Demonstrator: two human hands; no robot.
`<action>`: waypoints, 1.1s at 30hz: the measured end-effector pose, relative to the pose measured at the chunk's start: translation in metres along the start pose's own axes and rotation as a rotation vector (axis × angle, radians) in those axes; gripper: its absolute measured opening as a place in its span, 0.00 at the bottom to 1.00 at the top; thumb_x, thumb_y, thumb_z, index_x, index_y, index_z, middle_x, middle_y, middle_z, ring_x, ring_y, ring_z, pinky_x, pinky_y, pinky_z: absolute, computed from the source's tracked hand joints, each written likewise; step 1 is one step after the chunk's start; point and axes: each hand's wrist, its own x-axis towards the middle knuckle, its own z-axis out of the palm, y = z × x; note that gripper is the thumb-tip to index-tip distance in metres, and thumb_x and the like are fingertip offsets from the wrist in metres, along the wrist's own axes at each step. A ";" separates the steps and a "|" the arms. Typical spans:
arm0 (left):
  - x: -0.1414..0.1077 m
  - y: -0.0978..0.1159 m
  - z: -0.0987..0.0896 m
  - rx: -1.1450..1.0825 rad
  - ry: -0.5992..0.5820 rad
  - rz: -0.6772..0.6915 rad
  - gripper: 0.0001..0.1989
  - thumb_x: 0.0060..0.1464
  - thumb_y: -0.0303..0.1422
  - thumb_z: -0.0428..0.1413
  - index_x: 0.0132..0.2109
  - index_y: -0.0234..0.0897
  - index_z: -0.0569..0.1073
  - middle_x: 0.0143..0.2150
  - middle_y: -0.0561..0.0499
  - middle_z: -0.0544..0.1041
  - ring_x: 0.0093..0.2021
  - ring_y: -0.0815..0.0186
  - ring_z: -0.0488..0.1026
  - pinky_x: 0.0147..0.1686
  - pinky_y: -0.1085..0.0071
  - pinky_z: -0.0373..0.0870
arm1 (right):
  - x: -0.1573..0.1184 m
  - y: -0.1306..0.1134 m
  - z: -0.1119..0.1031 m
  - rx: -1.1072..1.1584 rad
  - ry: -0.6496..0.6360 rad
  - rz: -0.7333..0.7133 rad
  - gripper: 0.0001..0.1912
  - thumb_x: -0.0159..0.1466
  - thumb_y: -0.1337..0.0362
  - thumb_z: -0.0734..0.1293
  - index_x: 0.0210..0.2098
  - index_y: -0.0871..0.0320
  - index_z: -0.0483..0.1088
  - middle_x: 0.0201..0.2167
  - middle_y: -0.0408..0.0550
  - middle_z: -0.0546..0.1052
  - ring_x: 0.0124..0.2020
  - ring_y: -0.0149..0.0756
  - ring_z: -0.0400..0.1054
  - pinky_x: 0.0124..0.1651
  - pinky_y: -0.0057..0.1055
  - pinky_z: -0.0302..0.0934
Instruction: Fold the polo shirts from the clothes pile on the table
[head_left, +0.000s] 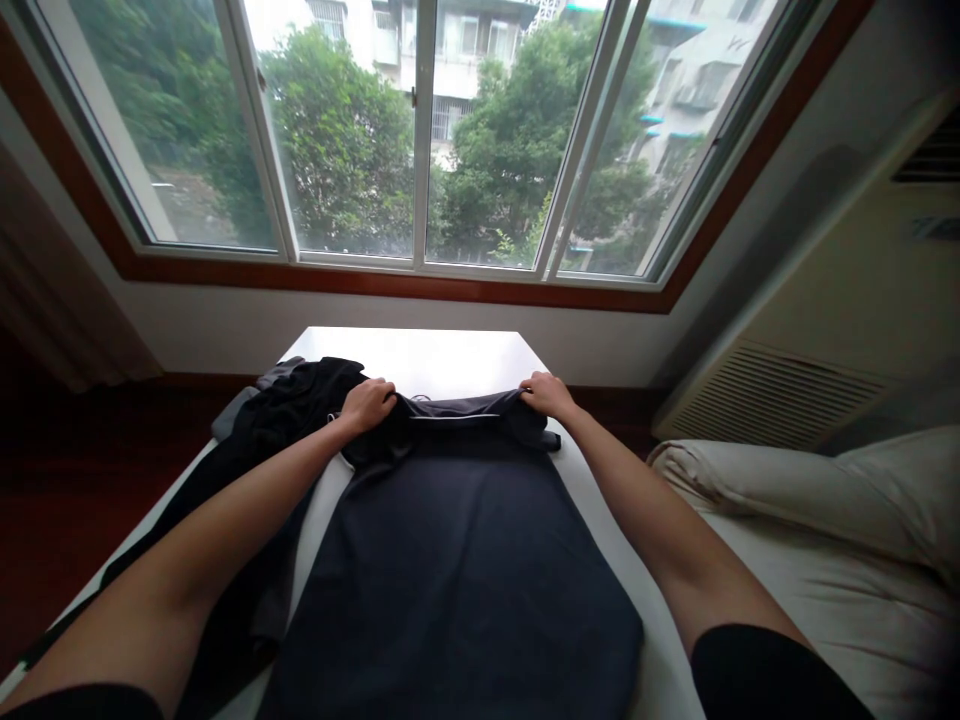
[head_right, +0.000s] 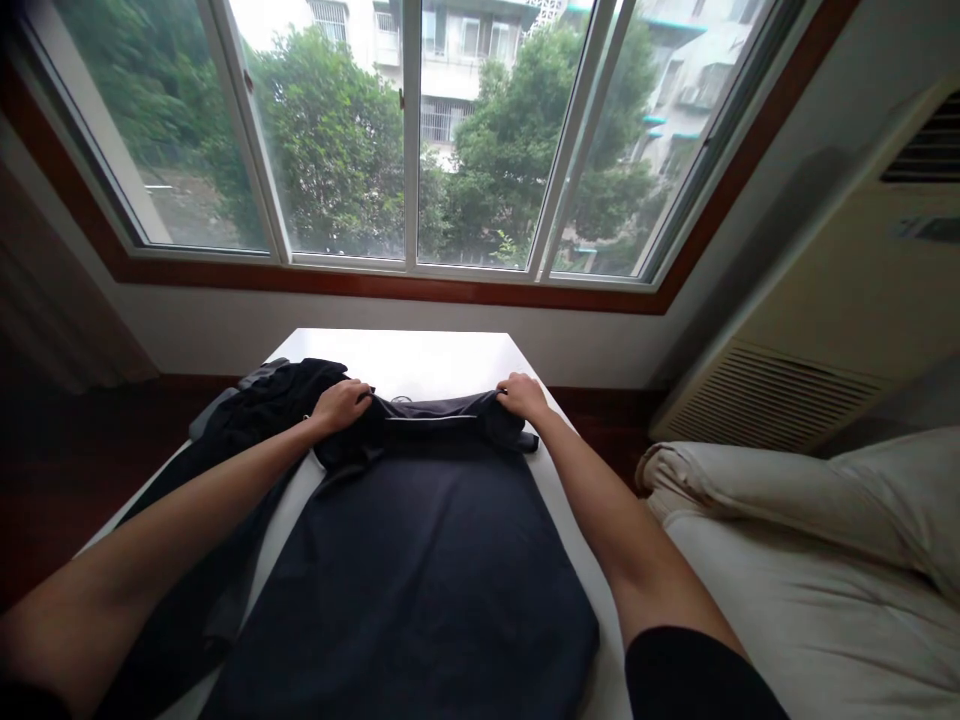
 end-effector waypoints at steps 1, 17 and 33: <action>0.005 0.000 0.005 0.018 -0.013 0.005 0.17 0.66 0.39 0.49 0.50 0.42 0.80 0.50 0.44 0.79 0.52 0.55 0.74 0.49 0.64 0.67 | 0.004 -0.001 0.003 -0.004 -0.018 0.011 0.16 0.68 0.58 0.65 0.50 0.51 0.81 0.51 0.54 0.77 0.54 0.45 0.68 0.53 0.32 0.60; 0.085 -0.019 0.025 -0.106 -0.058 -0.406 0.28 0.65 0.38 0.49 0.70 0.39 0.68 0.59 0.39 0.78 0.54 0.51 0.76 0.49 0.61 0.71 | 0.067 -0.032 0.015 0.187 0.009 0.348 0.23 0.68 0.51 0.64 0.56 0.55 0.77 0.57 0.60 0.74 0.57 0.51 0.69 0.53 0.37 0.65; -0.018 -0.003 0.071 -0.116 -0.150 0.043 0.22 0.66 0.45 0.53 0.62 0.44 0.75 0.63 0.43 0.74 0.63 0.53 0.70 0.62 0.62 0.65 | 0.016 -0.067 0.065 0.319 0.043 0.130 0.17 0.73 0.57 0.59 0.48 0.53 0.78 0.49 0.51 0.80 0.49 0.42 0.73 0.49 0.29 0.62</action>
